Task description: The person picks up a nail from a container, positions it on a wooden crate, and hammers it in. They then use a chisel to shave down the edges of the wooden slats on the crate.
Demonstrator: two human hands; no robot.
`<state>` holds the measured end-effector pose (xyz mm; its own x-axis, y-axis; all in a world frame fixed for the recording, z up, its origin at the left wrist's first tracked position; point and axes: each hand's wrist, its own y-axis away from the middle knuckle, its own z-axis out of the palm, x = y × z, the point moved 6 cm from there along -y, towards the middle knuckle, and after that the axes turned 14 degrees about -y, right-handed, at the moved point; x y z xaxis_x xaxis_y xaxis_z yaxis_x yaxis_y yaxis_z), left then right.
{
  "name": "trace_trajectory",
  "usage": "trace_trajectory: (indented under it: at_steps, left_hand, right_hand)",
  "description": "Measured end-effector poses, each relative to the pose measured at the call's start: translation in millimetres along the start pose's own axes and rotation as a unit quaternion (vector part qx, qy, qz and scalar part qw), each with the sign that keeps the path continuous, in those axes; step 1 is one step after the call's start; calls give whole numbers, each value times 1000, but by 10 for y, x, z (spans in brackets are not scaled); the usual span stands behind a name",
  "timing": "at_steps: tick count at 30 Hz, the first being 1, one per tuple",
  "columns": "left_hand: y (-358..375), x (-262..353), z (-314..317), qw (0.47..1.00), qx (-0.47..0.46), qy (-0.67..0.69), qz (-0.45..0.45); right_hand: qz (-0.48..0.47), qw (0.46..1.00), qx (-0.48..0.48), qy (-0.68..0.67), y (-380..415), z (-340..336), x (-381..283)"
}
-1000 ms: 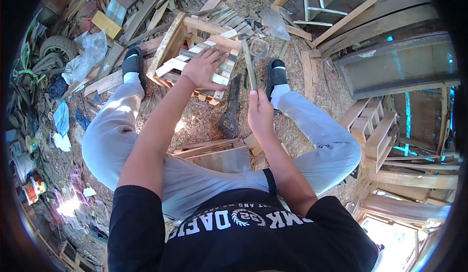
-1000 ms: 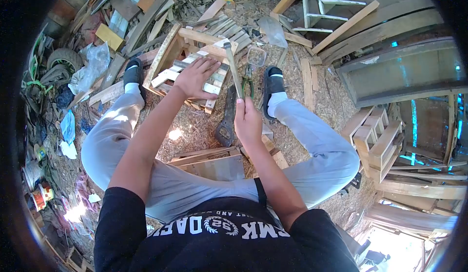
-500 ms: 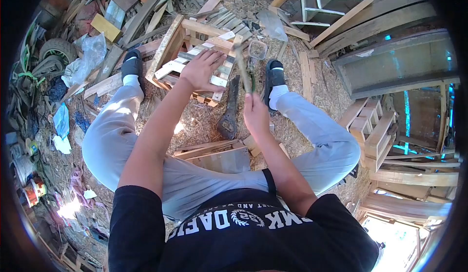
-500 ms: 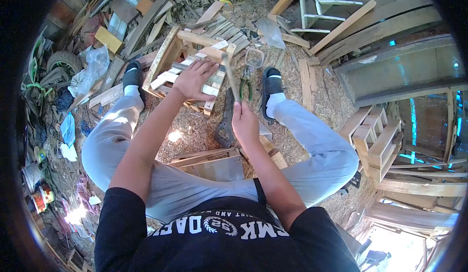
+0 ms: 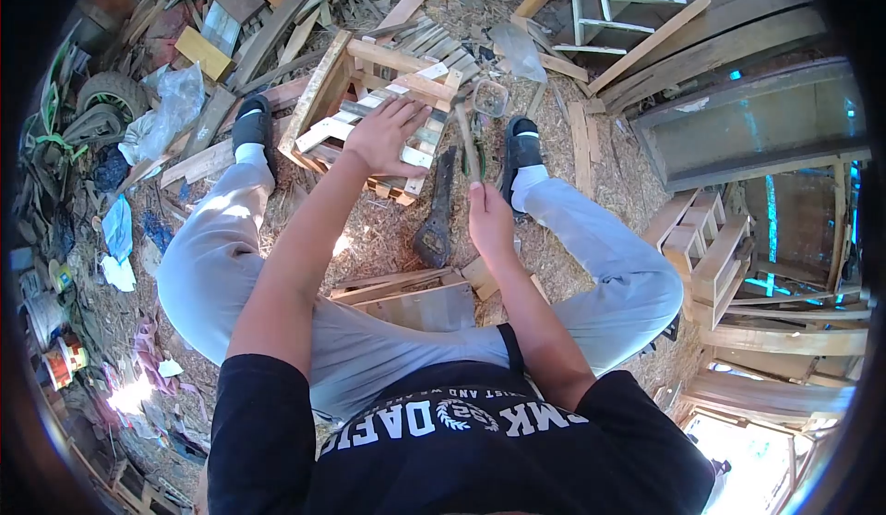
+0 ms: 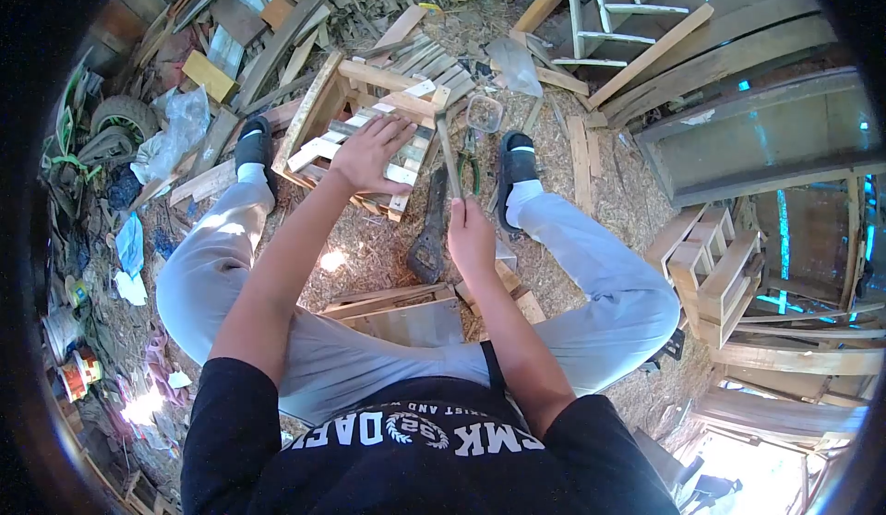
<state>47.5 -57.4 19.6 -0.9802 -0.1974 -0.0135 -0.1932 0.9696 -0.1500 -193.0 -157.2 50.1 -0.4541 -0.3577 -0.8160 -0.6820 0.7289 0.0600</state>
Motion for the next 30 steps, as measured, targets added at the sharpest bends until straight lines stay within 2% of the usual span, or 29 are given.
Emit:
trace_trajectory:
  at_steps: [2,3,6,8,10,11,12,13,14,16,17,19,20,23,25,26,28,29,30]
  left_hand:
    - [1,29,-22,1000,-15,-8,-4]
    - [20,52,-13,1000,-17,-6,-3]
    - [5,19,-63,1000,-6,1,-9]
    - [6,26,-57,1000,8,1,2]
    - [1,17,-26,1000,23,2,3]
    - [13,17,3,999,35,4,5]
    - [18,16,-1,999,33,7,4]
    - [12,15,-34,1000,19,9,-1]
    - [1,19,-78,1000,6,10,-4]
    - [1,37,-103,1000,2,3,-4]
    - [5,34,-87,1000,5,2,-3]
    - [3,33,-49,1000,11,-2,-2]
    - [9,36,-25,1000,16,1,2]
    - [14,7,-12,1000,15,-1,0]
    - [26,29,-25,1000,8,0,0]
    - [27,26,-45,1000,4,5,-2]
    - [7,22,-49,1000,3,7,-1]
    - [7,22,-38,1000,5,1,2]
    - [6,19,-27,1000,7,-6,3]
  right_hand:
    - [67,994,-10,-80,47,-91,-203]
    - [71,994,-11,-79,85,-116,-281]
    - [15,997,10,-75,86,-113,-413]
    - [3,999,-2,34,56,42,-84]
    - [7,1000,-8,-10,-13,51,-16]
    - [41,999,-14,-31,-25,16,80]
    - [77,995,-20,-52,-10,-36,8]
    - [82,991,-4,-103,33,-113,-269]
    - [85,991,-4,-101,67,-121,-266]
    - [-9,997,21,-69,71,-177,-387]
    - [-10,997,22,-69,63,-141,-308]
    - [7,998,-25,54,28,19,-112]
    - [4,998,-25,53,16,15,-80]
    - [56,997,-43,-25,29,10,-94]
    - [52,987,-22,-152,80,-69,-276]
    - [54,987,-21,-152,100,-75,-294]
    - [-14,996,18,-83,112,-128,-420]
    - [8,1000,5,-28,90,-61,-297]
    - [5,1000,7,-28,63,-58,-216]
